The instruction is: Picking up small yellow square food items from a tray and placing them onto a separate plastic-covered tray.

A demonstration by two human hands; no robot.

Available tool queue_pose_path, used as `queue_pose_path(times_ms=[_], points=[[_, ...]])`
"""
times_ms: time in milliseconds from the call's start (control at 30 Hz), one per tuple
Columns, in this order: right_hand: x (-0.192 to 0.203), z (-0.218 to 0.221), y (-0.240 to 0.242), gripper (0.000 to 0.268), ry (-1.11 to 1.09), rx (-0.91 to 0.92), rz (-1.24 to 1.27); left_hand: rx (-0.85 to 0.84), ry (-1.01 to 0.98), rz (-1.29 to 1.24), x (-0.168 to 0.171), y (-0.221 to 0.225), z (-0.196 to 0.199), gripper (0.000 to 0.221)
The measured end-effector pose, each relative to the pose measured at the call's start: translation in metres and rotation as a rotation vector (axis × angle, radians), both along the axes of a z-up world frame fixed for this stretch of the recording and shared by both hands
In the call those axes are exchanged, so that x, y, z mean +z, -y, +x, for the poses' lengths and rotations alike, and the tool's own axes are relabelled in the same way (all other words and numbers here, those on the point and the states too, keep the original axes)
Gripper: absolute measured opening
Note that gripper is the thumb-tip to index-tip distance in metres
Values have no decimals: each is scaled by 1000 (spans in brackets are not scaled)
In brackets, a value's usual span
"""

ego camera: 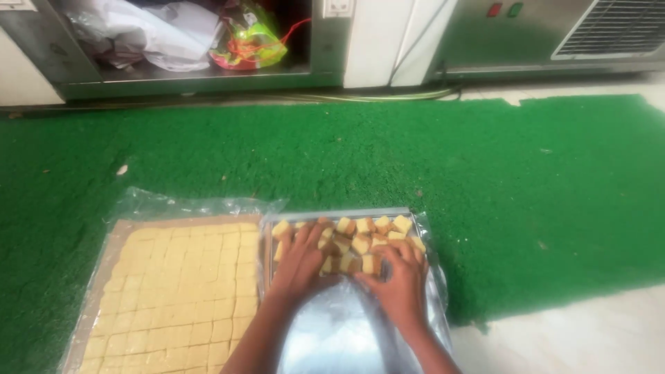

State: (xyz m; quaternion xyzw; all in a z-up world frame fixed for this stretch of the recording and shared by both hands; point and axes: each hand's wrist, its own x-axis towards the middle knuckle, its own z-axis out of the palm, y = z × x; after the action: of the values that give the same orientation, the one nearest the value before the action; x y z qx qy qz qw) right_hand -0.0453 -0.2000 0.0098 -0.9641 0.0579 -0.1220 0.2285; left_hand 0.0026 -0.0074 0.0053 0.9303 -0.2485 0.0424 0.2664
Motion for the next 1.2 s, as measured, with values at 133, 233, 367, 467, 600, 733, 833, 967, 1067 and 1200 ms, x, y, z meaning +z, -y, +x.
queue_pose_path(times_ms=[133,233,367,467,600,733,833,967,1067,1200], points=[[-13,-4,26,55,19,36,217,4,-7,-37,1,11,2,55],[-18,-1,31,54,25,171,202,-6,30,-38,-17,24,9,48],[-16,2,26,47,-53,160,165,-18,44,-48,-6,34,4,43],[-14,3,19,41,-146,75,200,-20,-28,-31,-1,35,1,45],[-19,3,21,44,-95,68,178,-29,-66,-16,-1,37,0,42],[-5,0,18,56,-140,18,129,-45,-22,-49,-7,34,-2,50],[-8,-4,26,56,-97,27,117,-54,-15,-37,-3,28,-7,60],[5,-12,23,56,-66,30,91,-37,-37,-33,10,14,-23,77],[14,-24,7,61,-76,-5,109,-4,-34,-65,8,-3,-39,92],[7,-38,-13,47,11,63,82,27,-27,-36,-4,-24,-55,94]])
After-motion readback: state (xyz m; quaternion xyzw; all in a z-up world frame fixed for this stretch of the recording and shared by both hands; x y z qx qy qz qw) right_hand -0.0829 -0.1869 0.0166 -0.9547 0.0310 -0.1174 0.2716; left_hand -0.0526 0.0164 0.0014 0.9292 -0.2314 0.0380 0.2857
